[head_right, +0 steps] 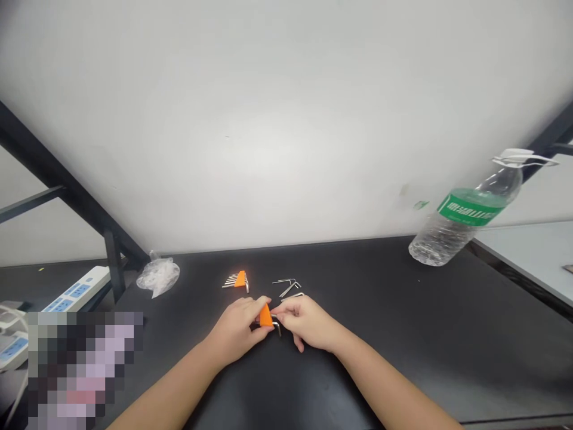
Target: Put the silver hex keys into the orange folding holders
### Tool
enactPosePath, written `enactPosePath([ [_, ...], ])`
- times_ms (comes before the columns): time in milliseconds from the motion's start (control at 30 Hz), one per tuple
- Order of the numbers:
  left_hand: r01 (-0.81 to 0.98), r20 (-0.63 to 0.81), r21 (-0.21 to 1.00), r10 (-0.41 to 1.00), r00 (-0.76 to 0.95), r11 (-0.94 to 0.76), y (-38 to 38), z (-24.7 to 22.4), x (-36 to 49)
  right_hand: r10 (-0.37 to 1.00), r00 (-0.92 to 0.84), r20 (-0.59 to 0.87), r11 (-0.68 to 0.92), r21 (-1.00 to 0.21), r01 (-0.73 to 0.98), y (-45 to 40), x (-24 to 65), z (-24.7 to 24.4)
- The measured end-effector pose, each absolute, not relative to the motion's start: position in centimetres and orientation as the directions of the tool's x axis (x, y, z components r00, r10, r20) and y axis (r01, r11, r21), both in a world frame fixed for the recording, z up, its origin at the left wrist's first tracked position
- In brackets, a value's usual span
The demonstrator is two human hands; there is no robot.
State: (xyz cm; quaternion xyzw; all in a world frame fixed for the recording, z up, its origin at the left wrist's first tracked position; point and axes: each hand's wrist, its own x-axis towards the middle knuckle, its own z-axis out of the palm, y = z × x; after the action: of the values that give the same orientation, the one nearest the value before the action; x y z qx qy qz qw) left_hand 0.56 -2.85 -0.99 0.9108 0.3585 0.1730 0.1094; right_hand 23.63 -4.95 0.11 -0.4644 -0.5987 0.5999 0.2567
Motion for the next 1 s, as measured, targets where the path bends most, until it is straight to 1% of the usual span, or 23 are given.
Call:
enactPosePath([
  [67, 0.605, 0.254, 0.297, 0.671, 0.696, -0.739, -3.0, -1.2, 0.7, 0.847, -0.438, -0.302, -0.227, -0.949, 0.217, -4.7, 23.9, 0.1],
  [167, 0.593, 0.283, 0.288, 0.658, 0.698, -0.752, -3.2, -1.4, 0.8, 0.809, -0.448, -0.380, -0.383, -0.920, 0.088, -4.4, 24.1, 0.2],
  [233, 0.591, 0.283, 0.303, 0.663, 0.693, -0.748, -3.2, -1.3, 0.8, 0.805, -0.447, -0.390, -0.424, -0.905, 0.028, -4.4, 24.0, 0.3],
  [300, 0.595, 0.266, 0.329, 0.677, 0.686, -0.733, -3.1, -1.3, 0.8, 0.822, -0.425, -0.379, -0.389, -0.919, 0.066, -4.5, 23.8, 0.4],
  [367, 0.601, 0.250, 0.352, 0.691, 0.679, -0.718, -3.1, -1.2, 0.8, 0.842, -0.397, -0.366, -0.326, -0.931, 0.166, -4.7, 23.7, 0.6],
  [467, 0.586, 0.238, 0.331, 0.667, 0.706, -0.739, -3.1, -1.4, 0.9, 0.835, -0.396, -0.381, -0.273, -0.913, 0.304, -4.6, 23.9, 0.8],
  [567, 0.565, 0.233, 0.293, 0.631, 0.740, -0.771, -3.3, -1.6, 1.1, 0.797, -0.427, -0.428, -0.298, -0.892, 0.339, -4.3, 24.3, 0.8],
  [667, 0.562, 0.222, 0.301, 0.630, 0.744, -0.770, -3.3, -1.5, 1.3, 0.787, -0.436, -0.437, -0.295, -0.886, 0.356, -4.1, 24.4, 0.8],
  [733, 0.555, 0.208, 0.344, 0.638, 0.742, -0.758, -3.2, -1.1, 1.4, 0.809, -0.426, -0.404, -0.233, -0.887, 0.399, -4.1, 24.4, 1.1],
  [833, 0.532, 0.180, 0.462, 0.662, 0.727, -0.710, -3.0, -0.2, 1.4, 0.831, -0.430, -0.353, -0.151, -0.886, 0.438, -3.9, 24.5, 2.0],
  [933, 0.512, 0.161, 0.548, 0.684, 0.711, -0.661, -2.7, 0.7, 1.4, 0.792, -0.482, -0.376, -0.179, -0.897, 0.405, -3.5, 25.0, 2.9],
  [1000, 0.512, 0.147, 0.582, 0.701, 0.698, -0.632, -2.3, 1.4, 1.4, 0.791, -0.498, -0.357, -0.202, -0.919, 0.338, -3.3, 25.3, 3.2],
])
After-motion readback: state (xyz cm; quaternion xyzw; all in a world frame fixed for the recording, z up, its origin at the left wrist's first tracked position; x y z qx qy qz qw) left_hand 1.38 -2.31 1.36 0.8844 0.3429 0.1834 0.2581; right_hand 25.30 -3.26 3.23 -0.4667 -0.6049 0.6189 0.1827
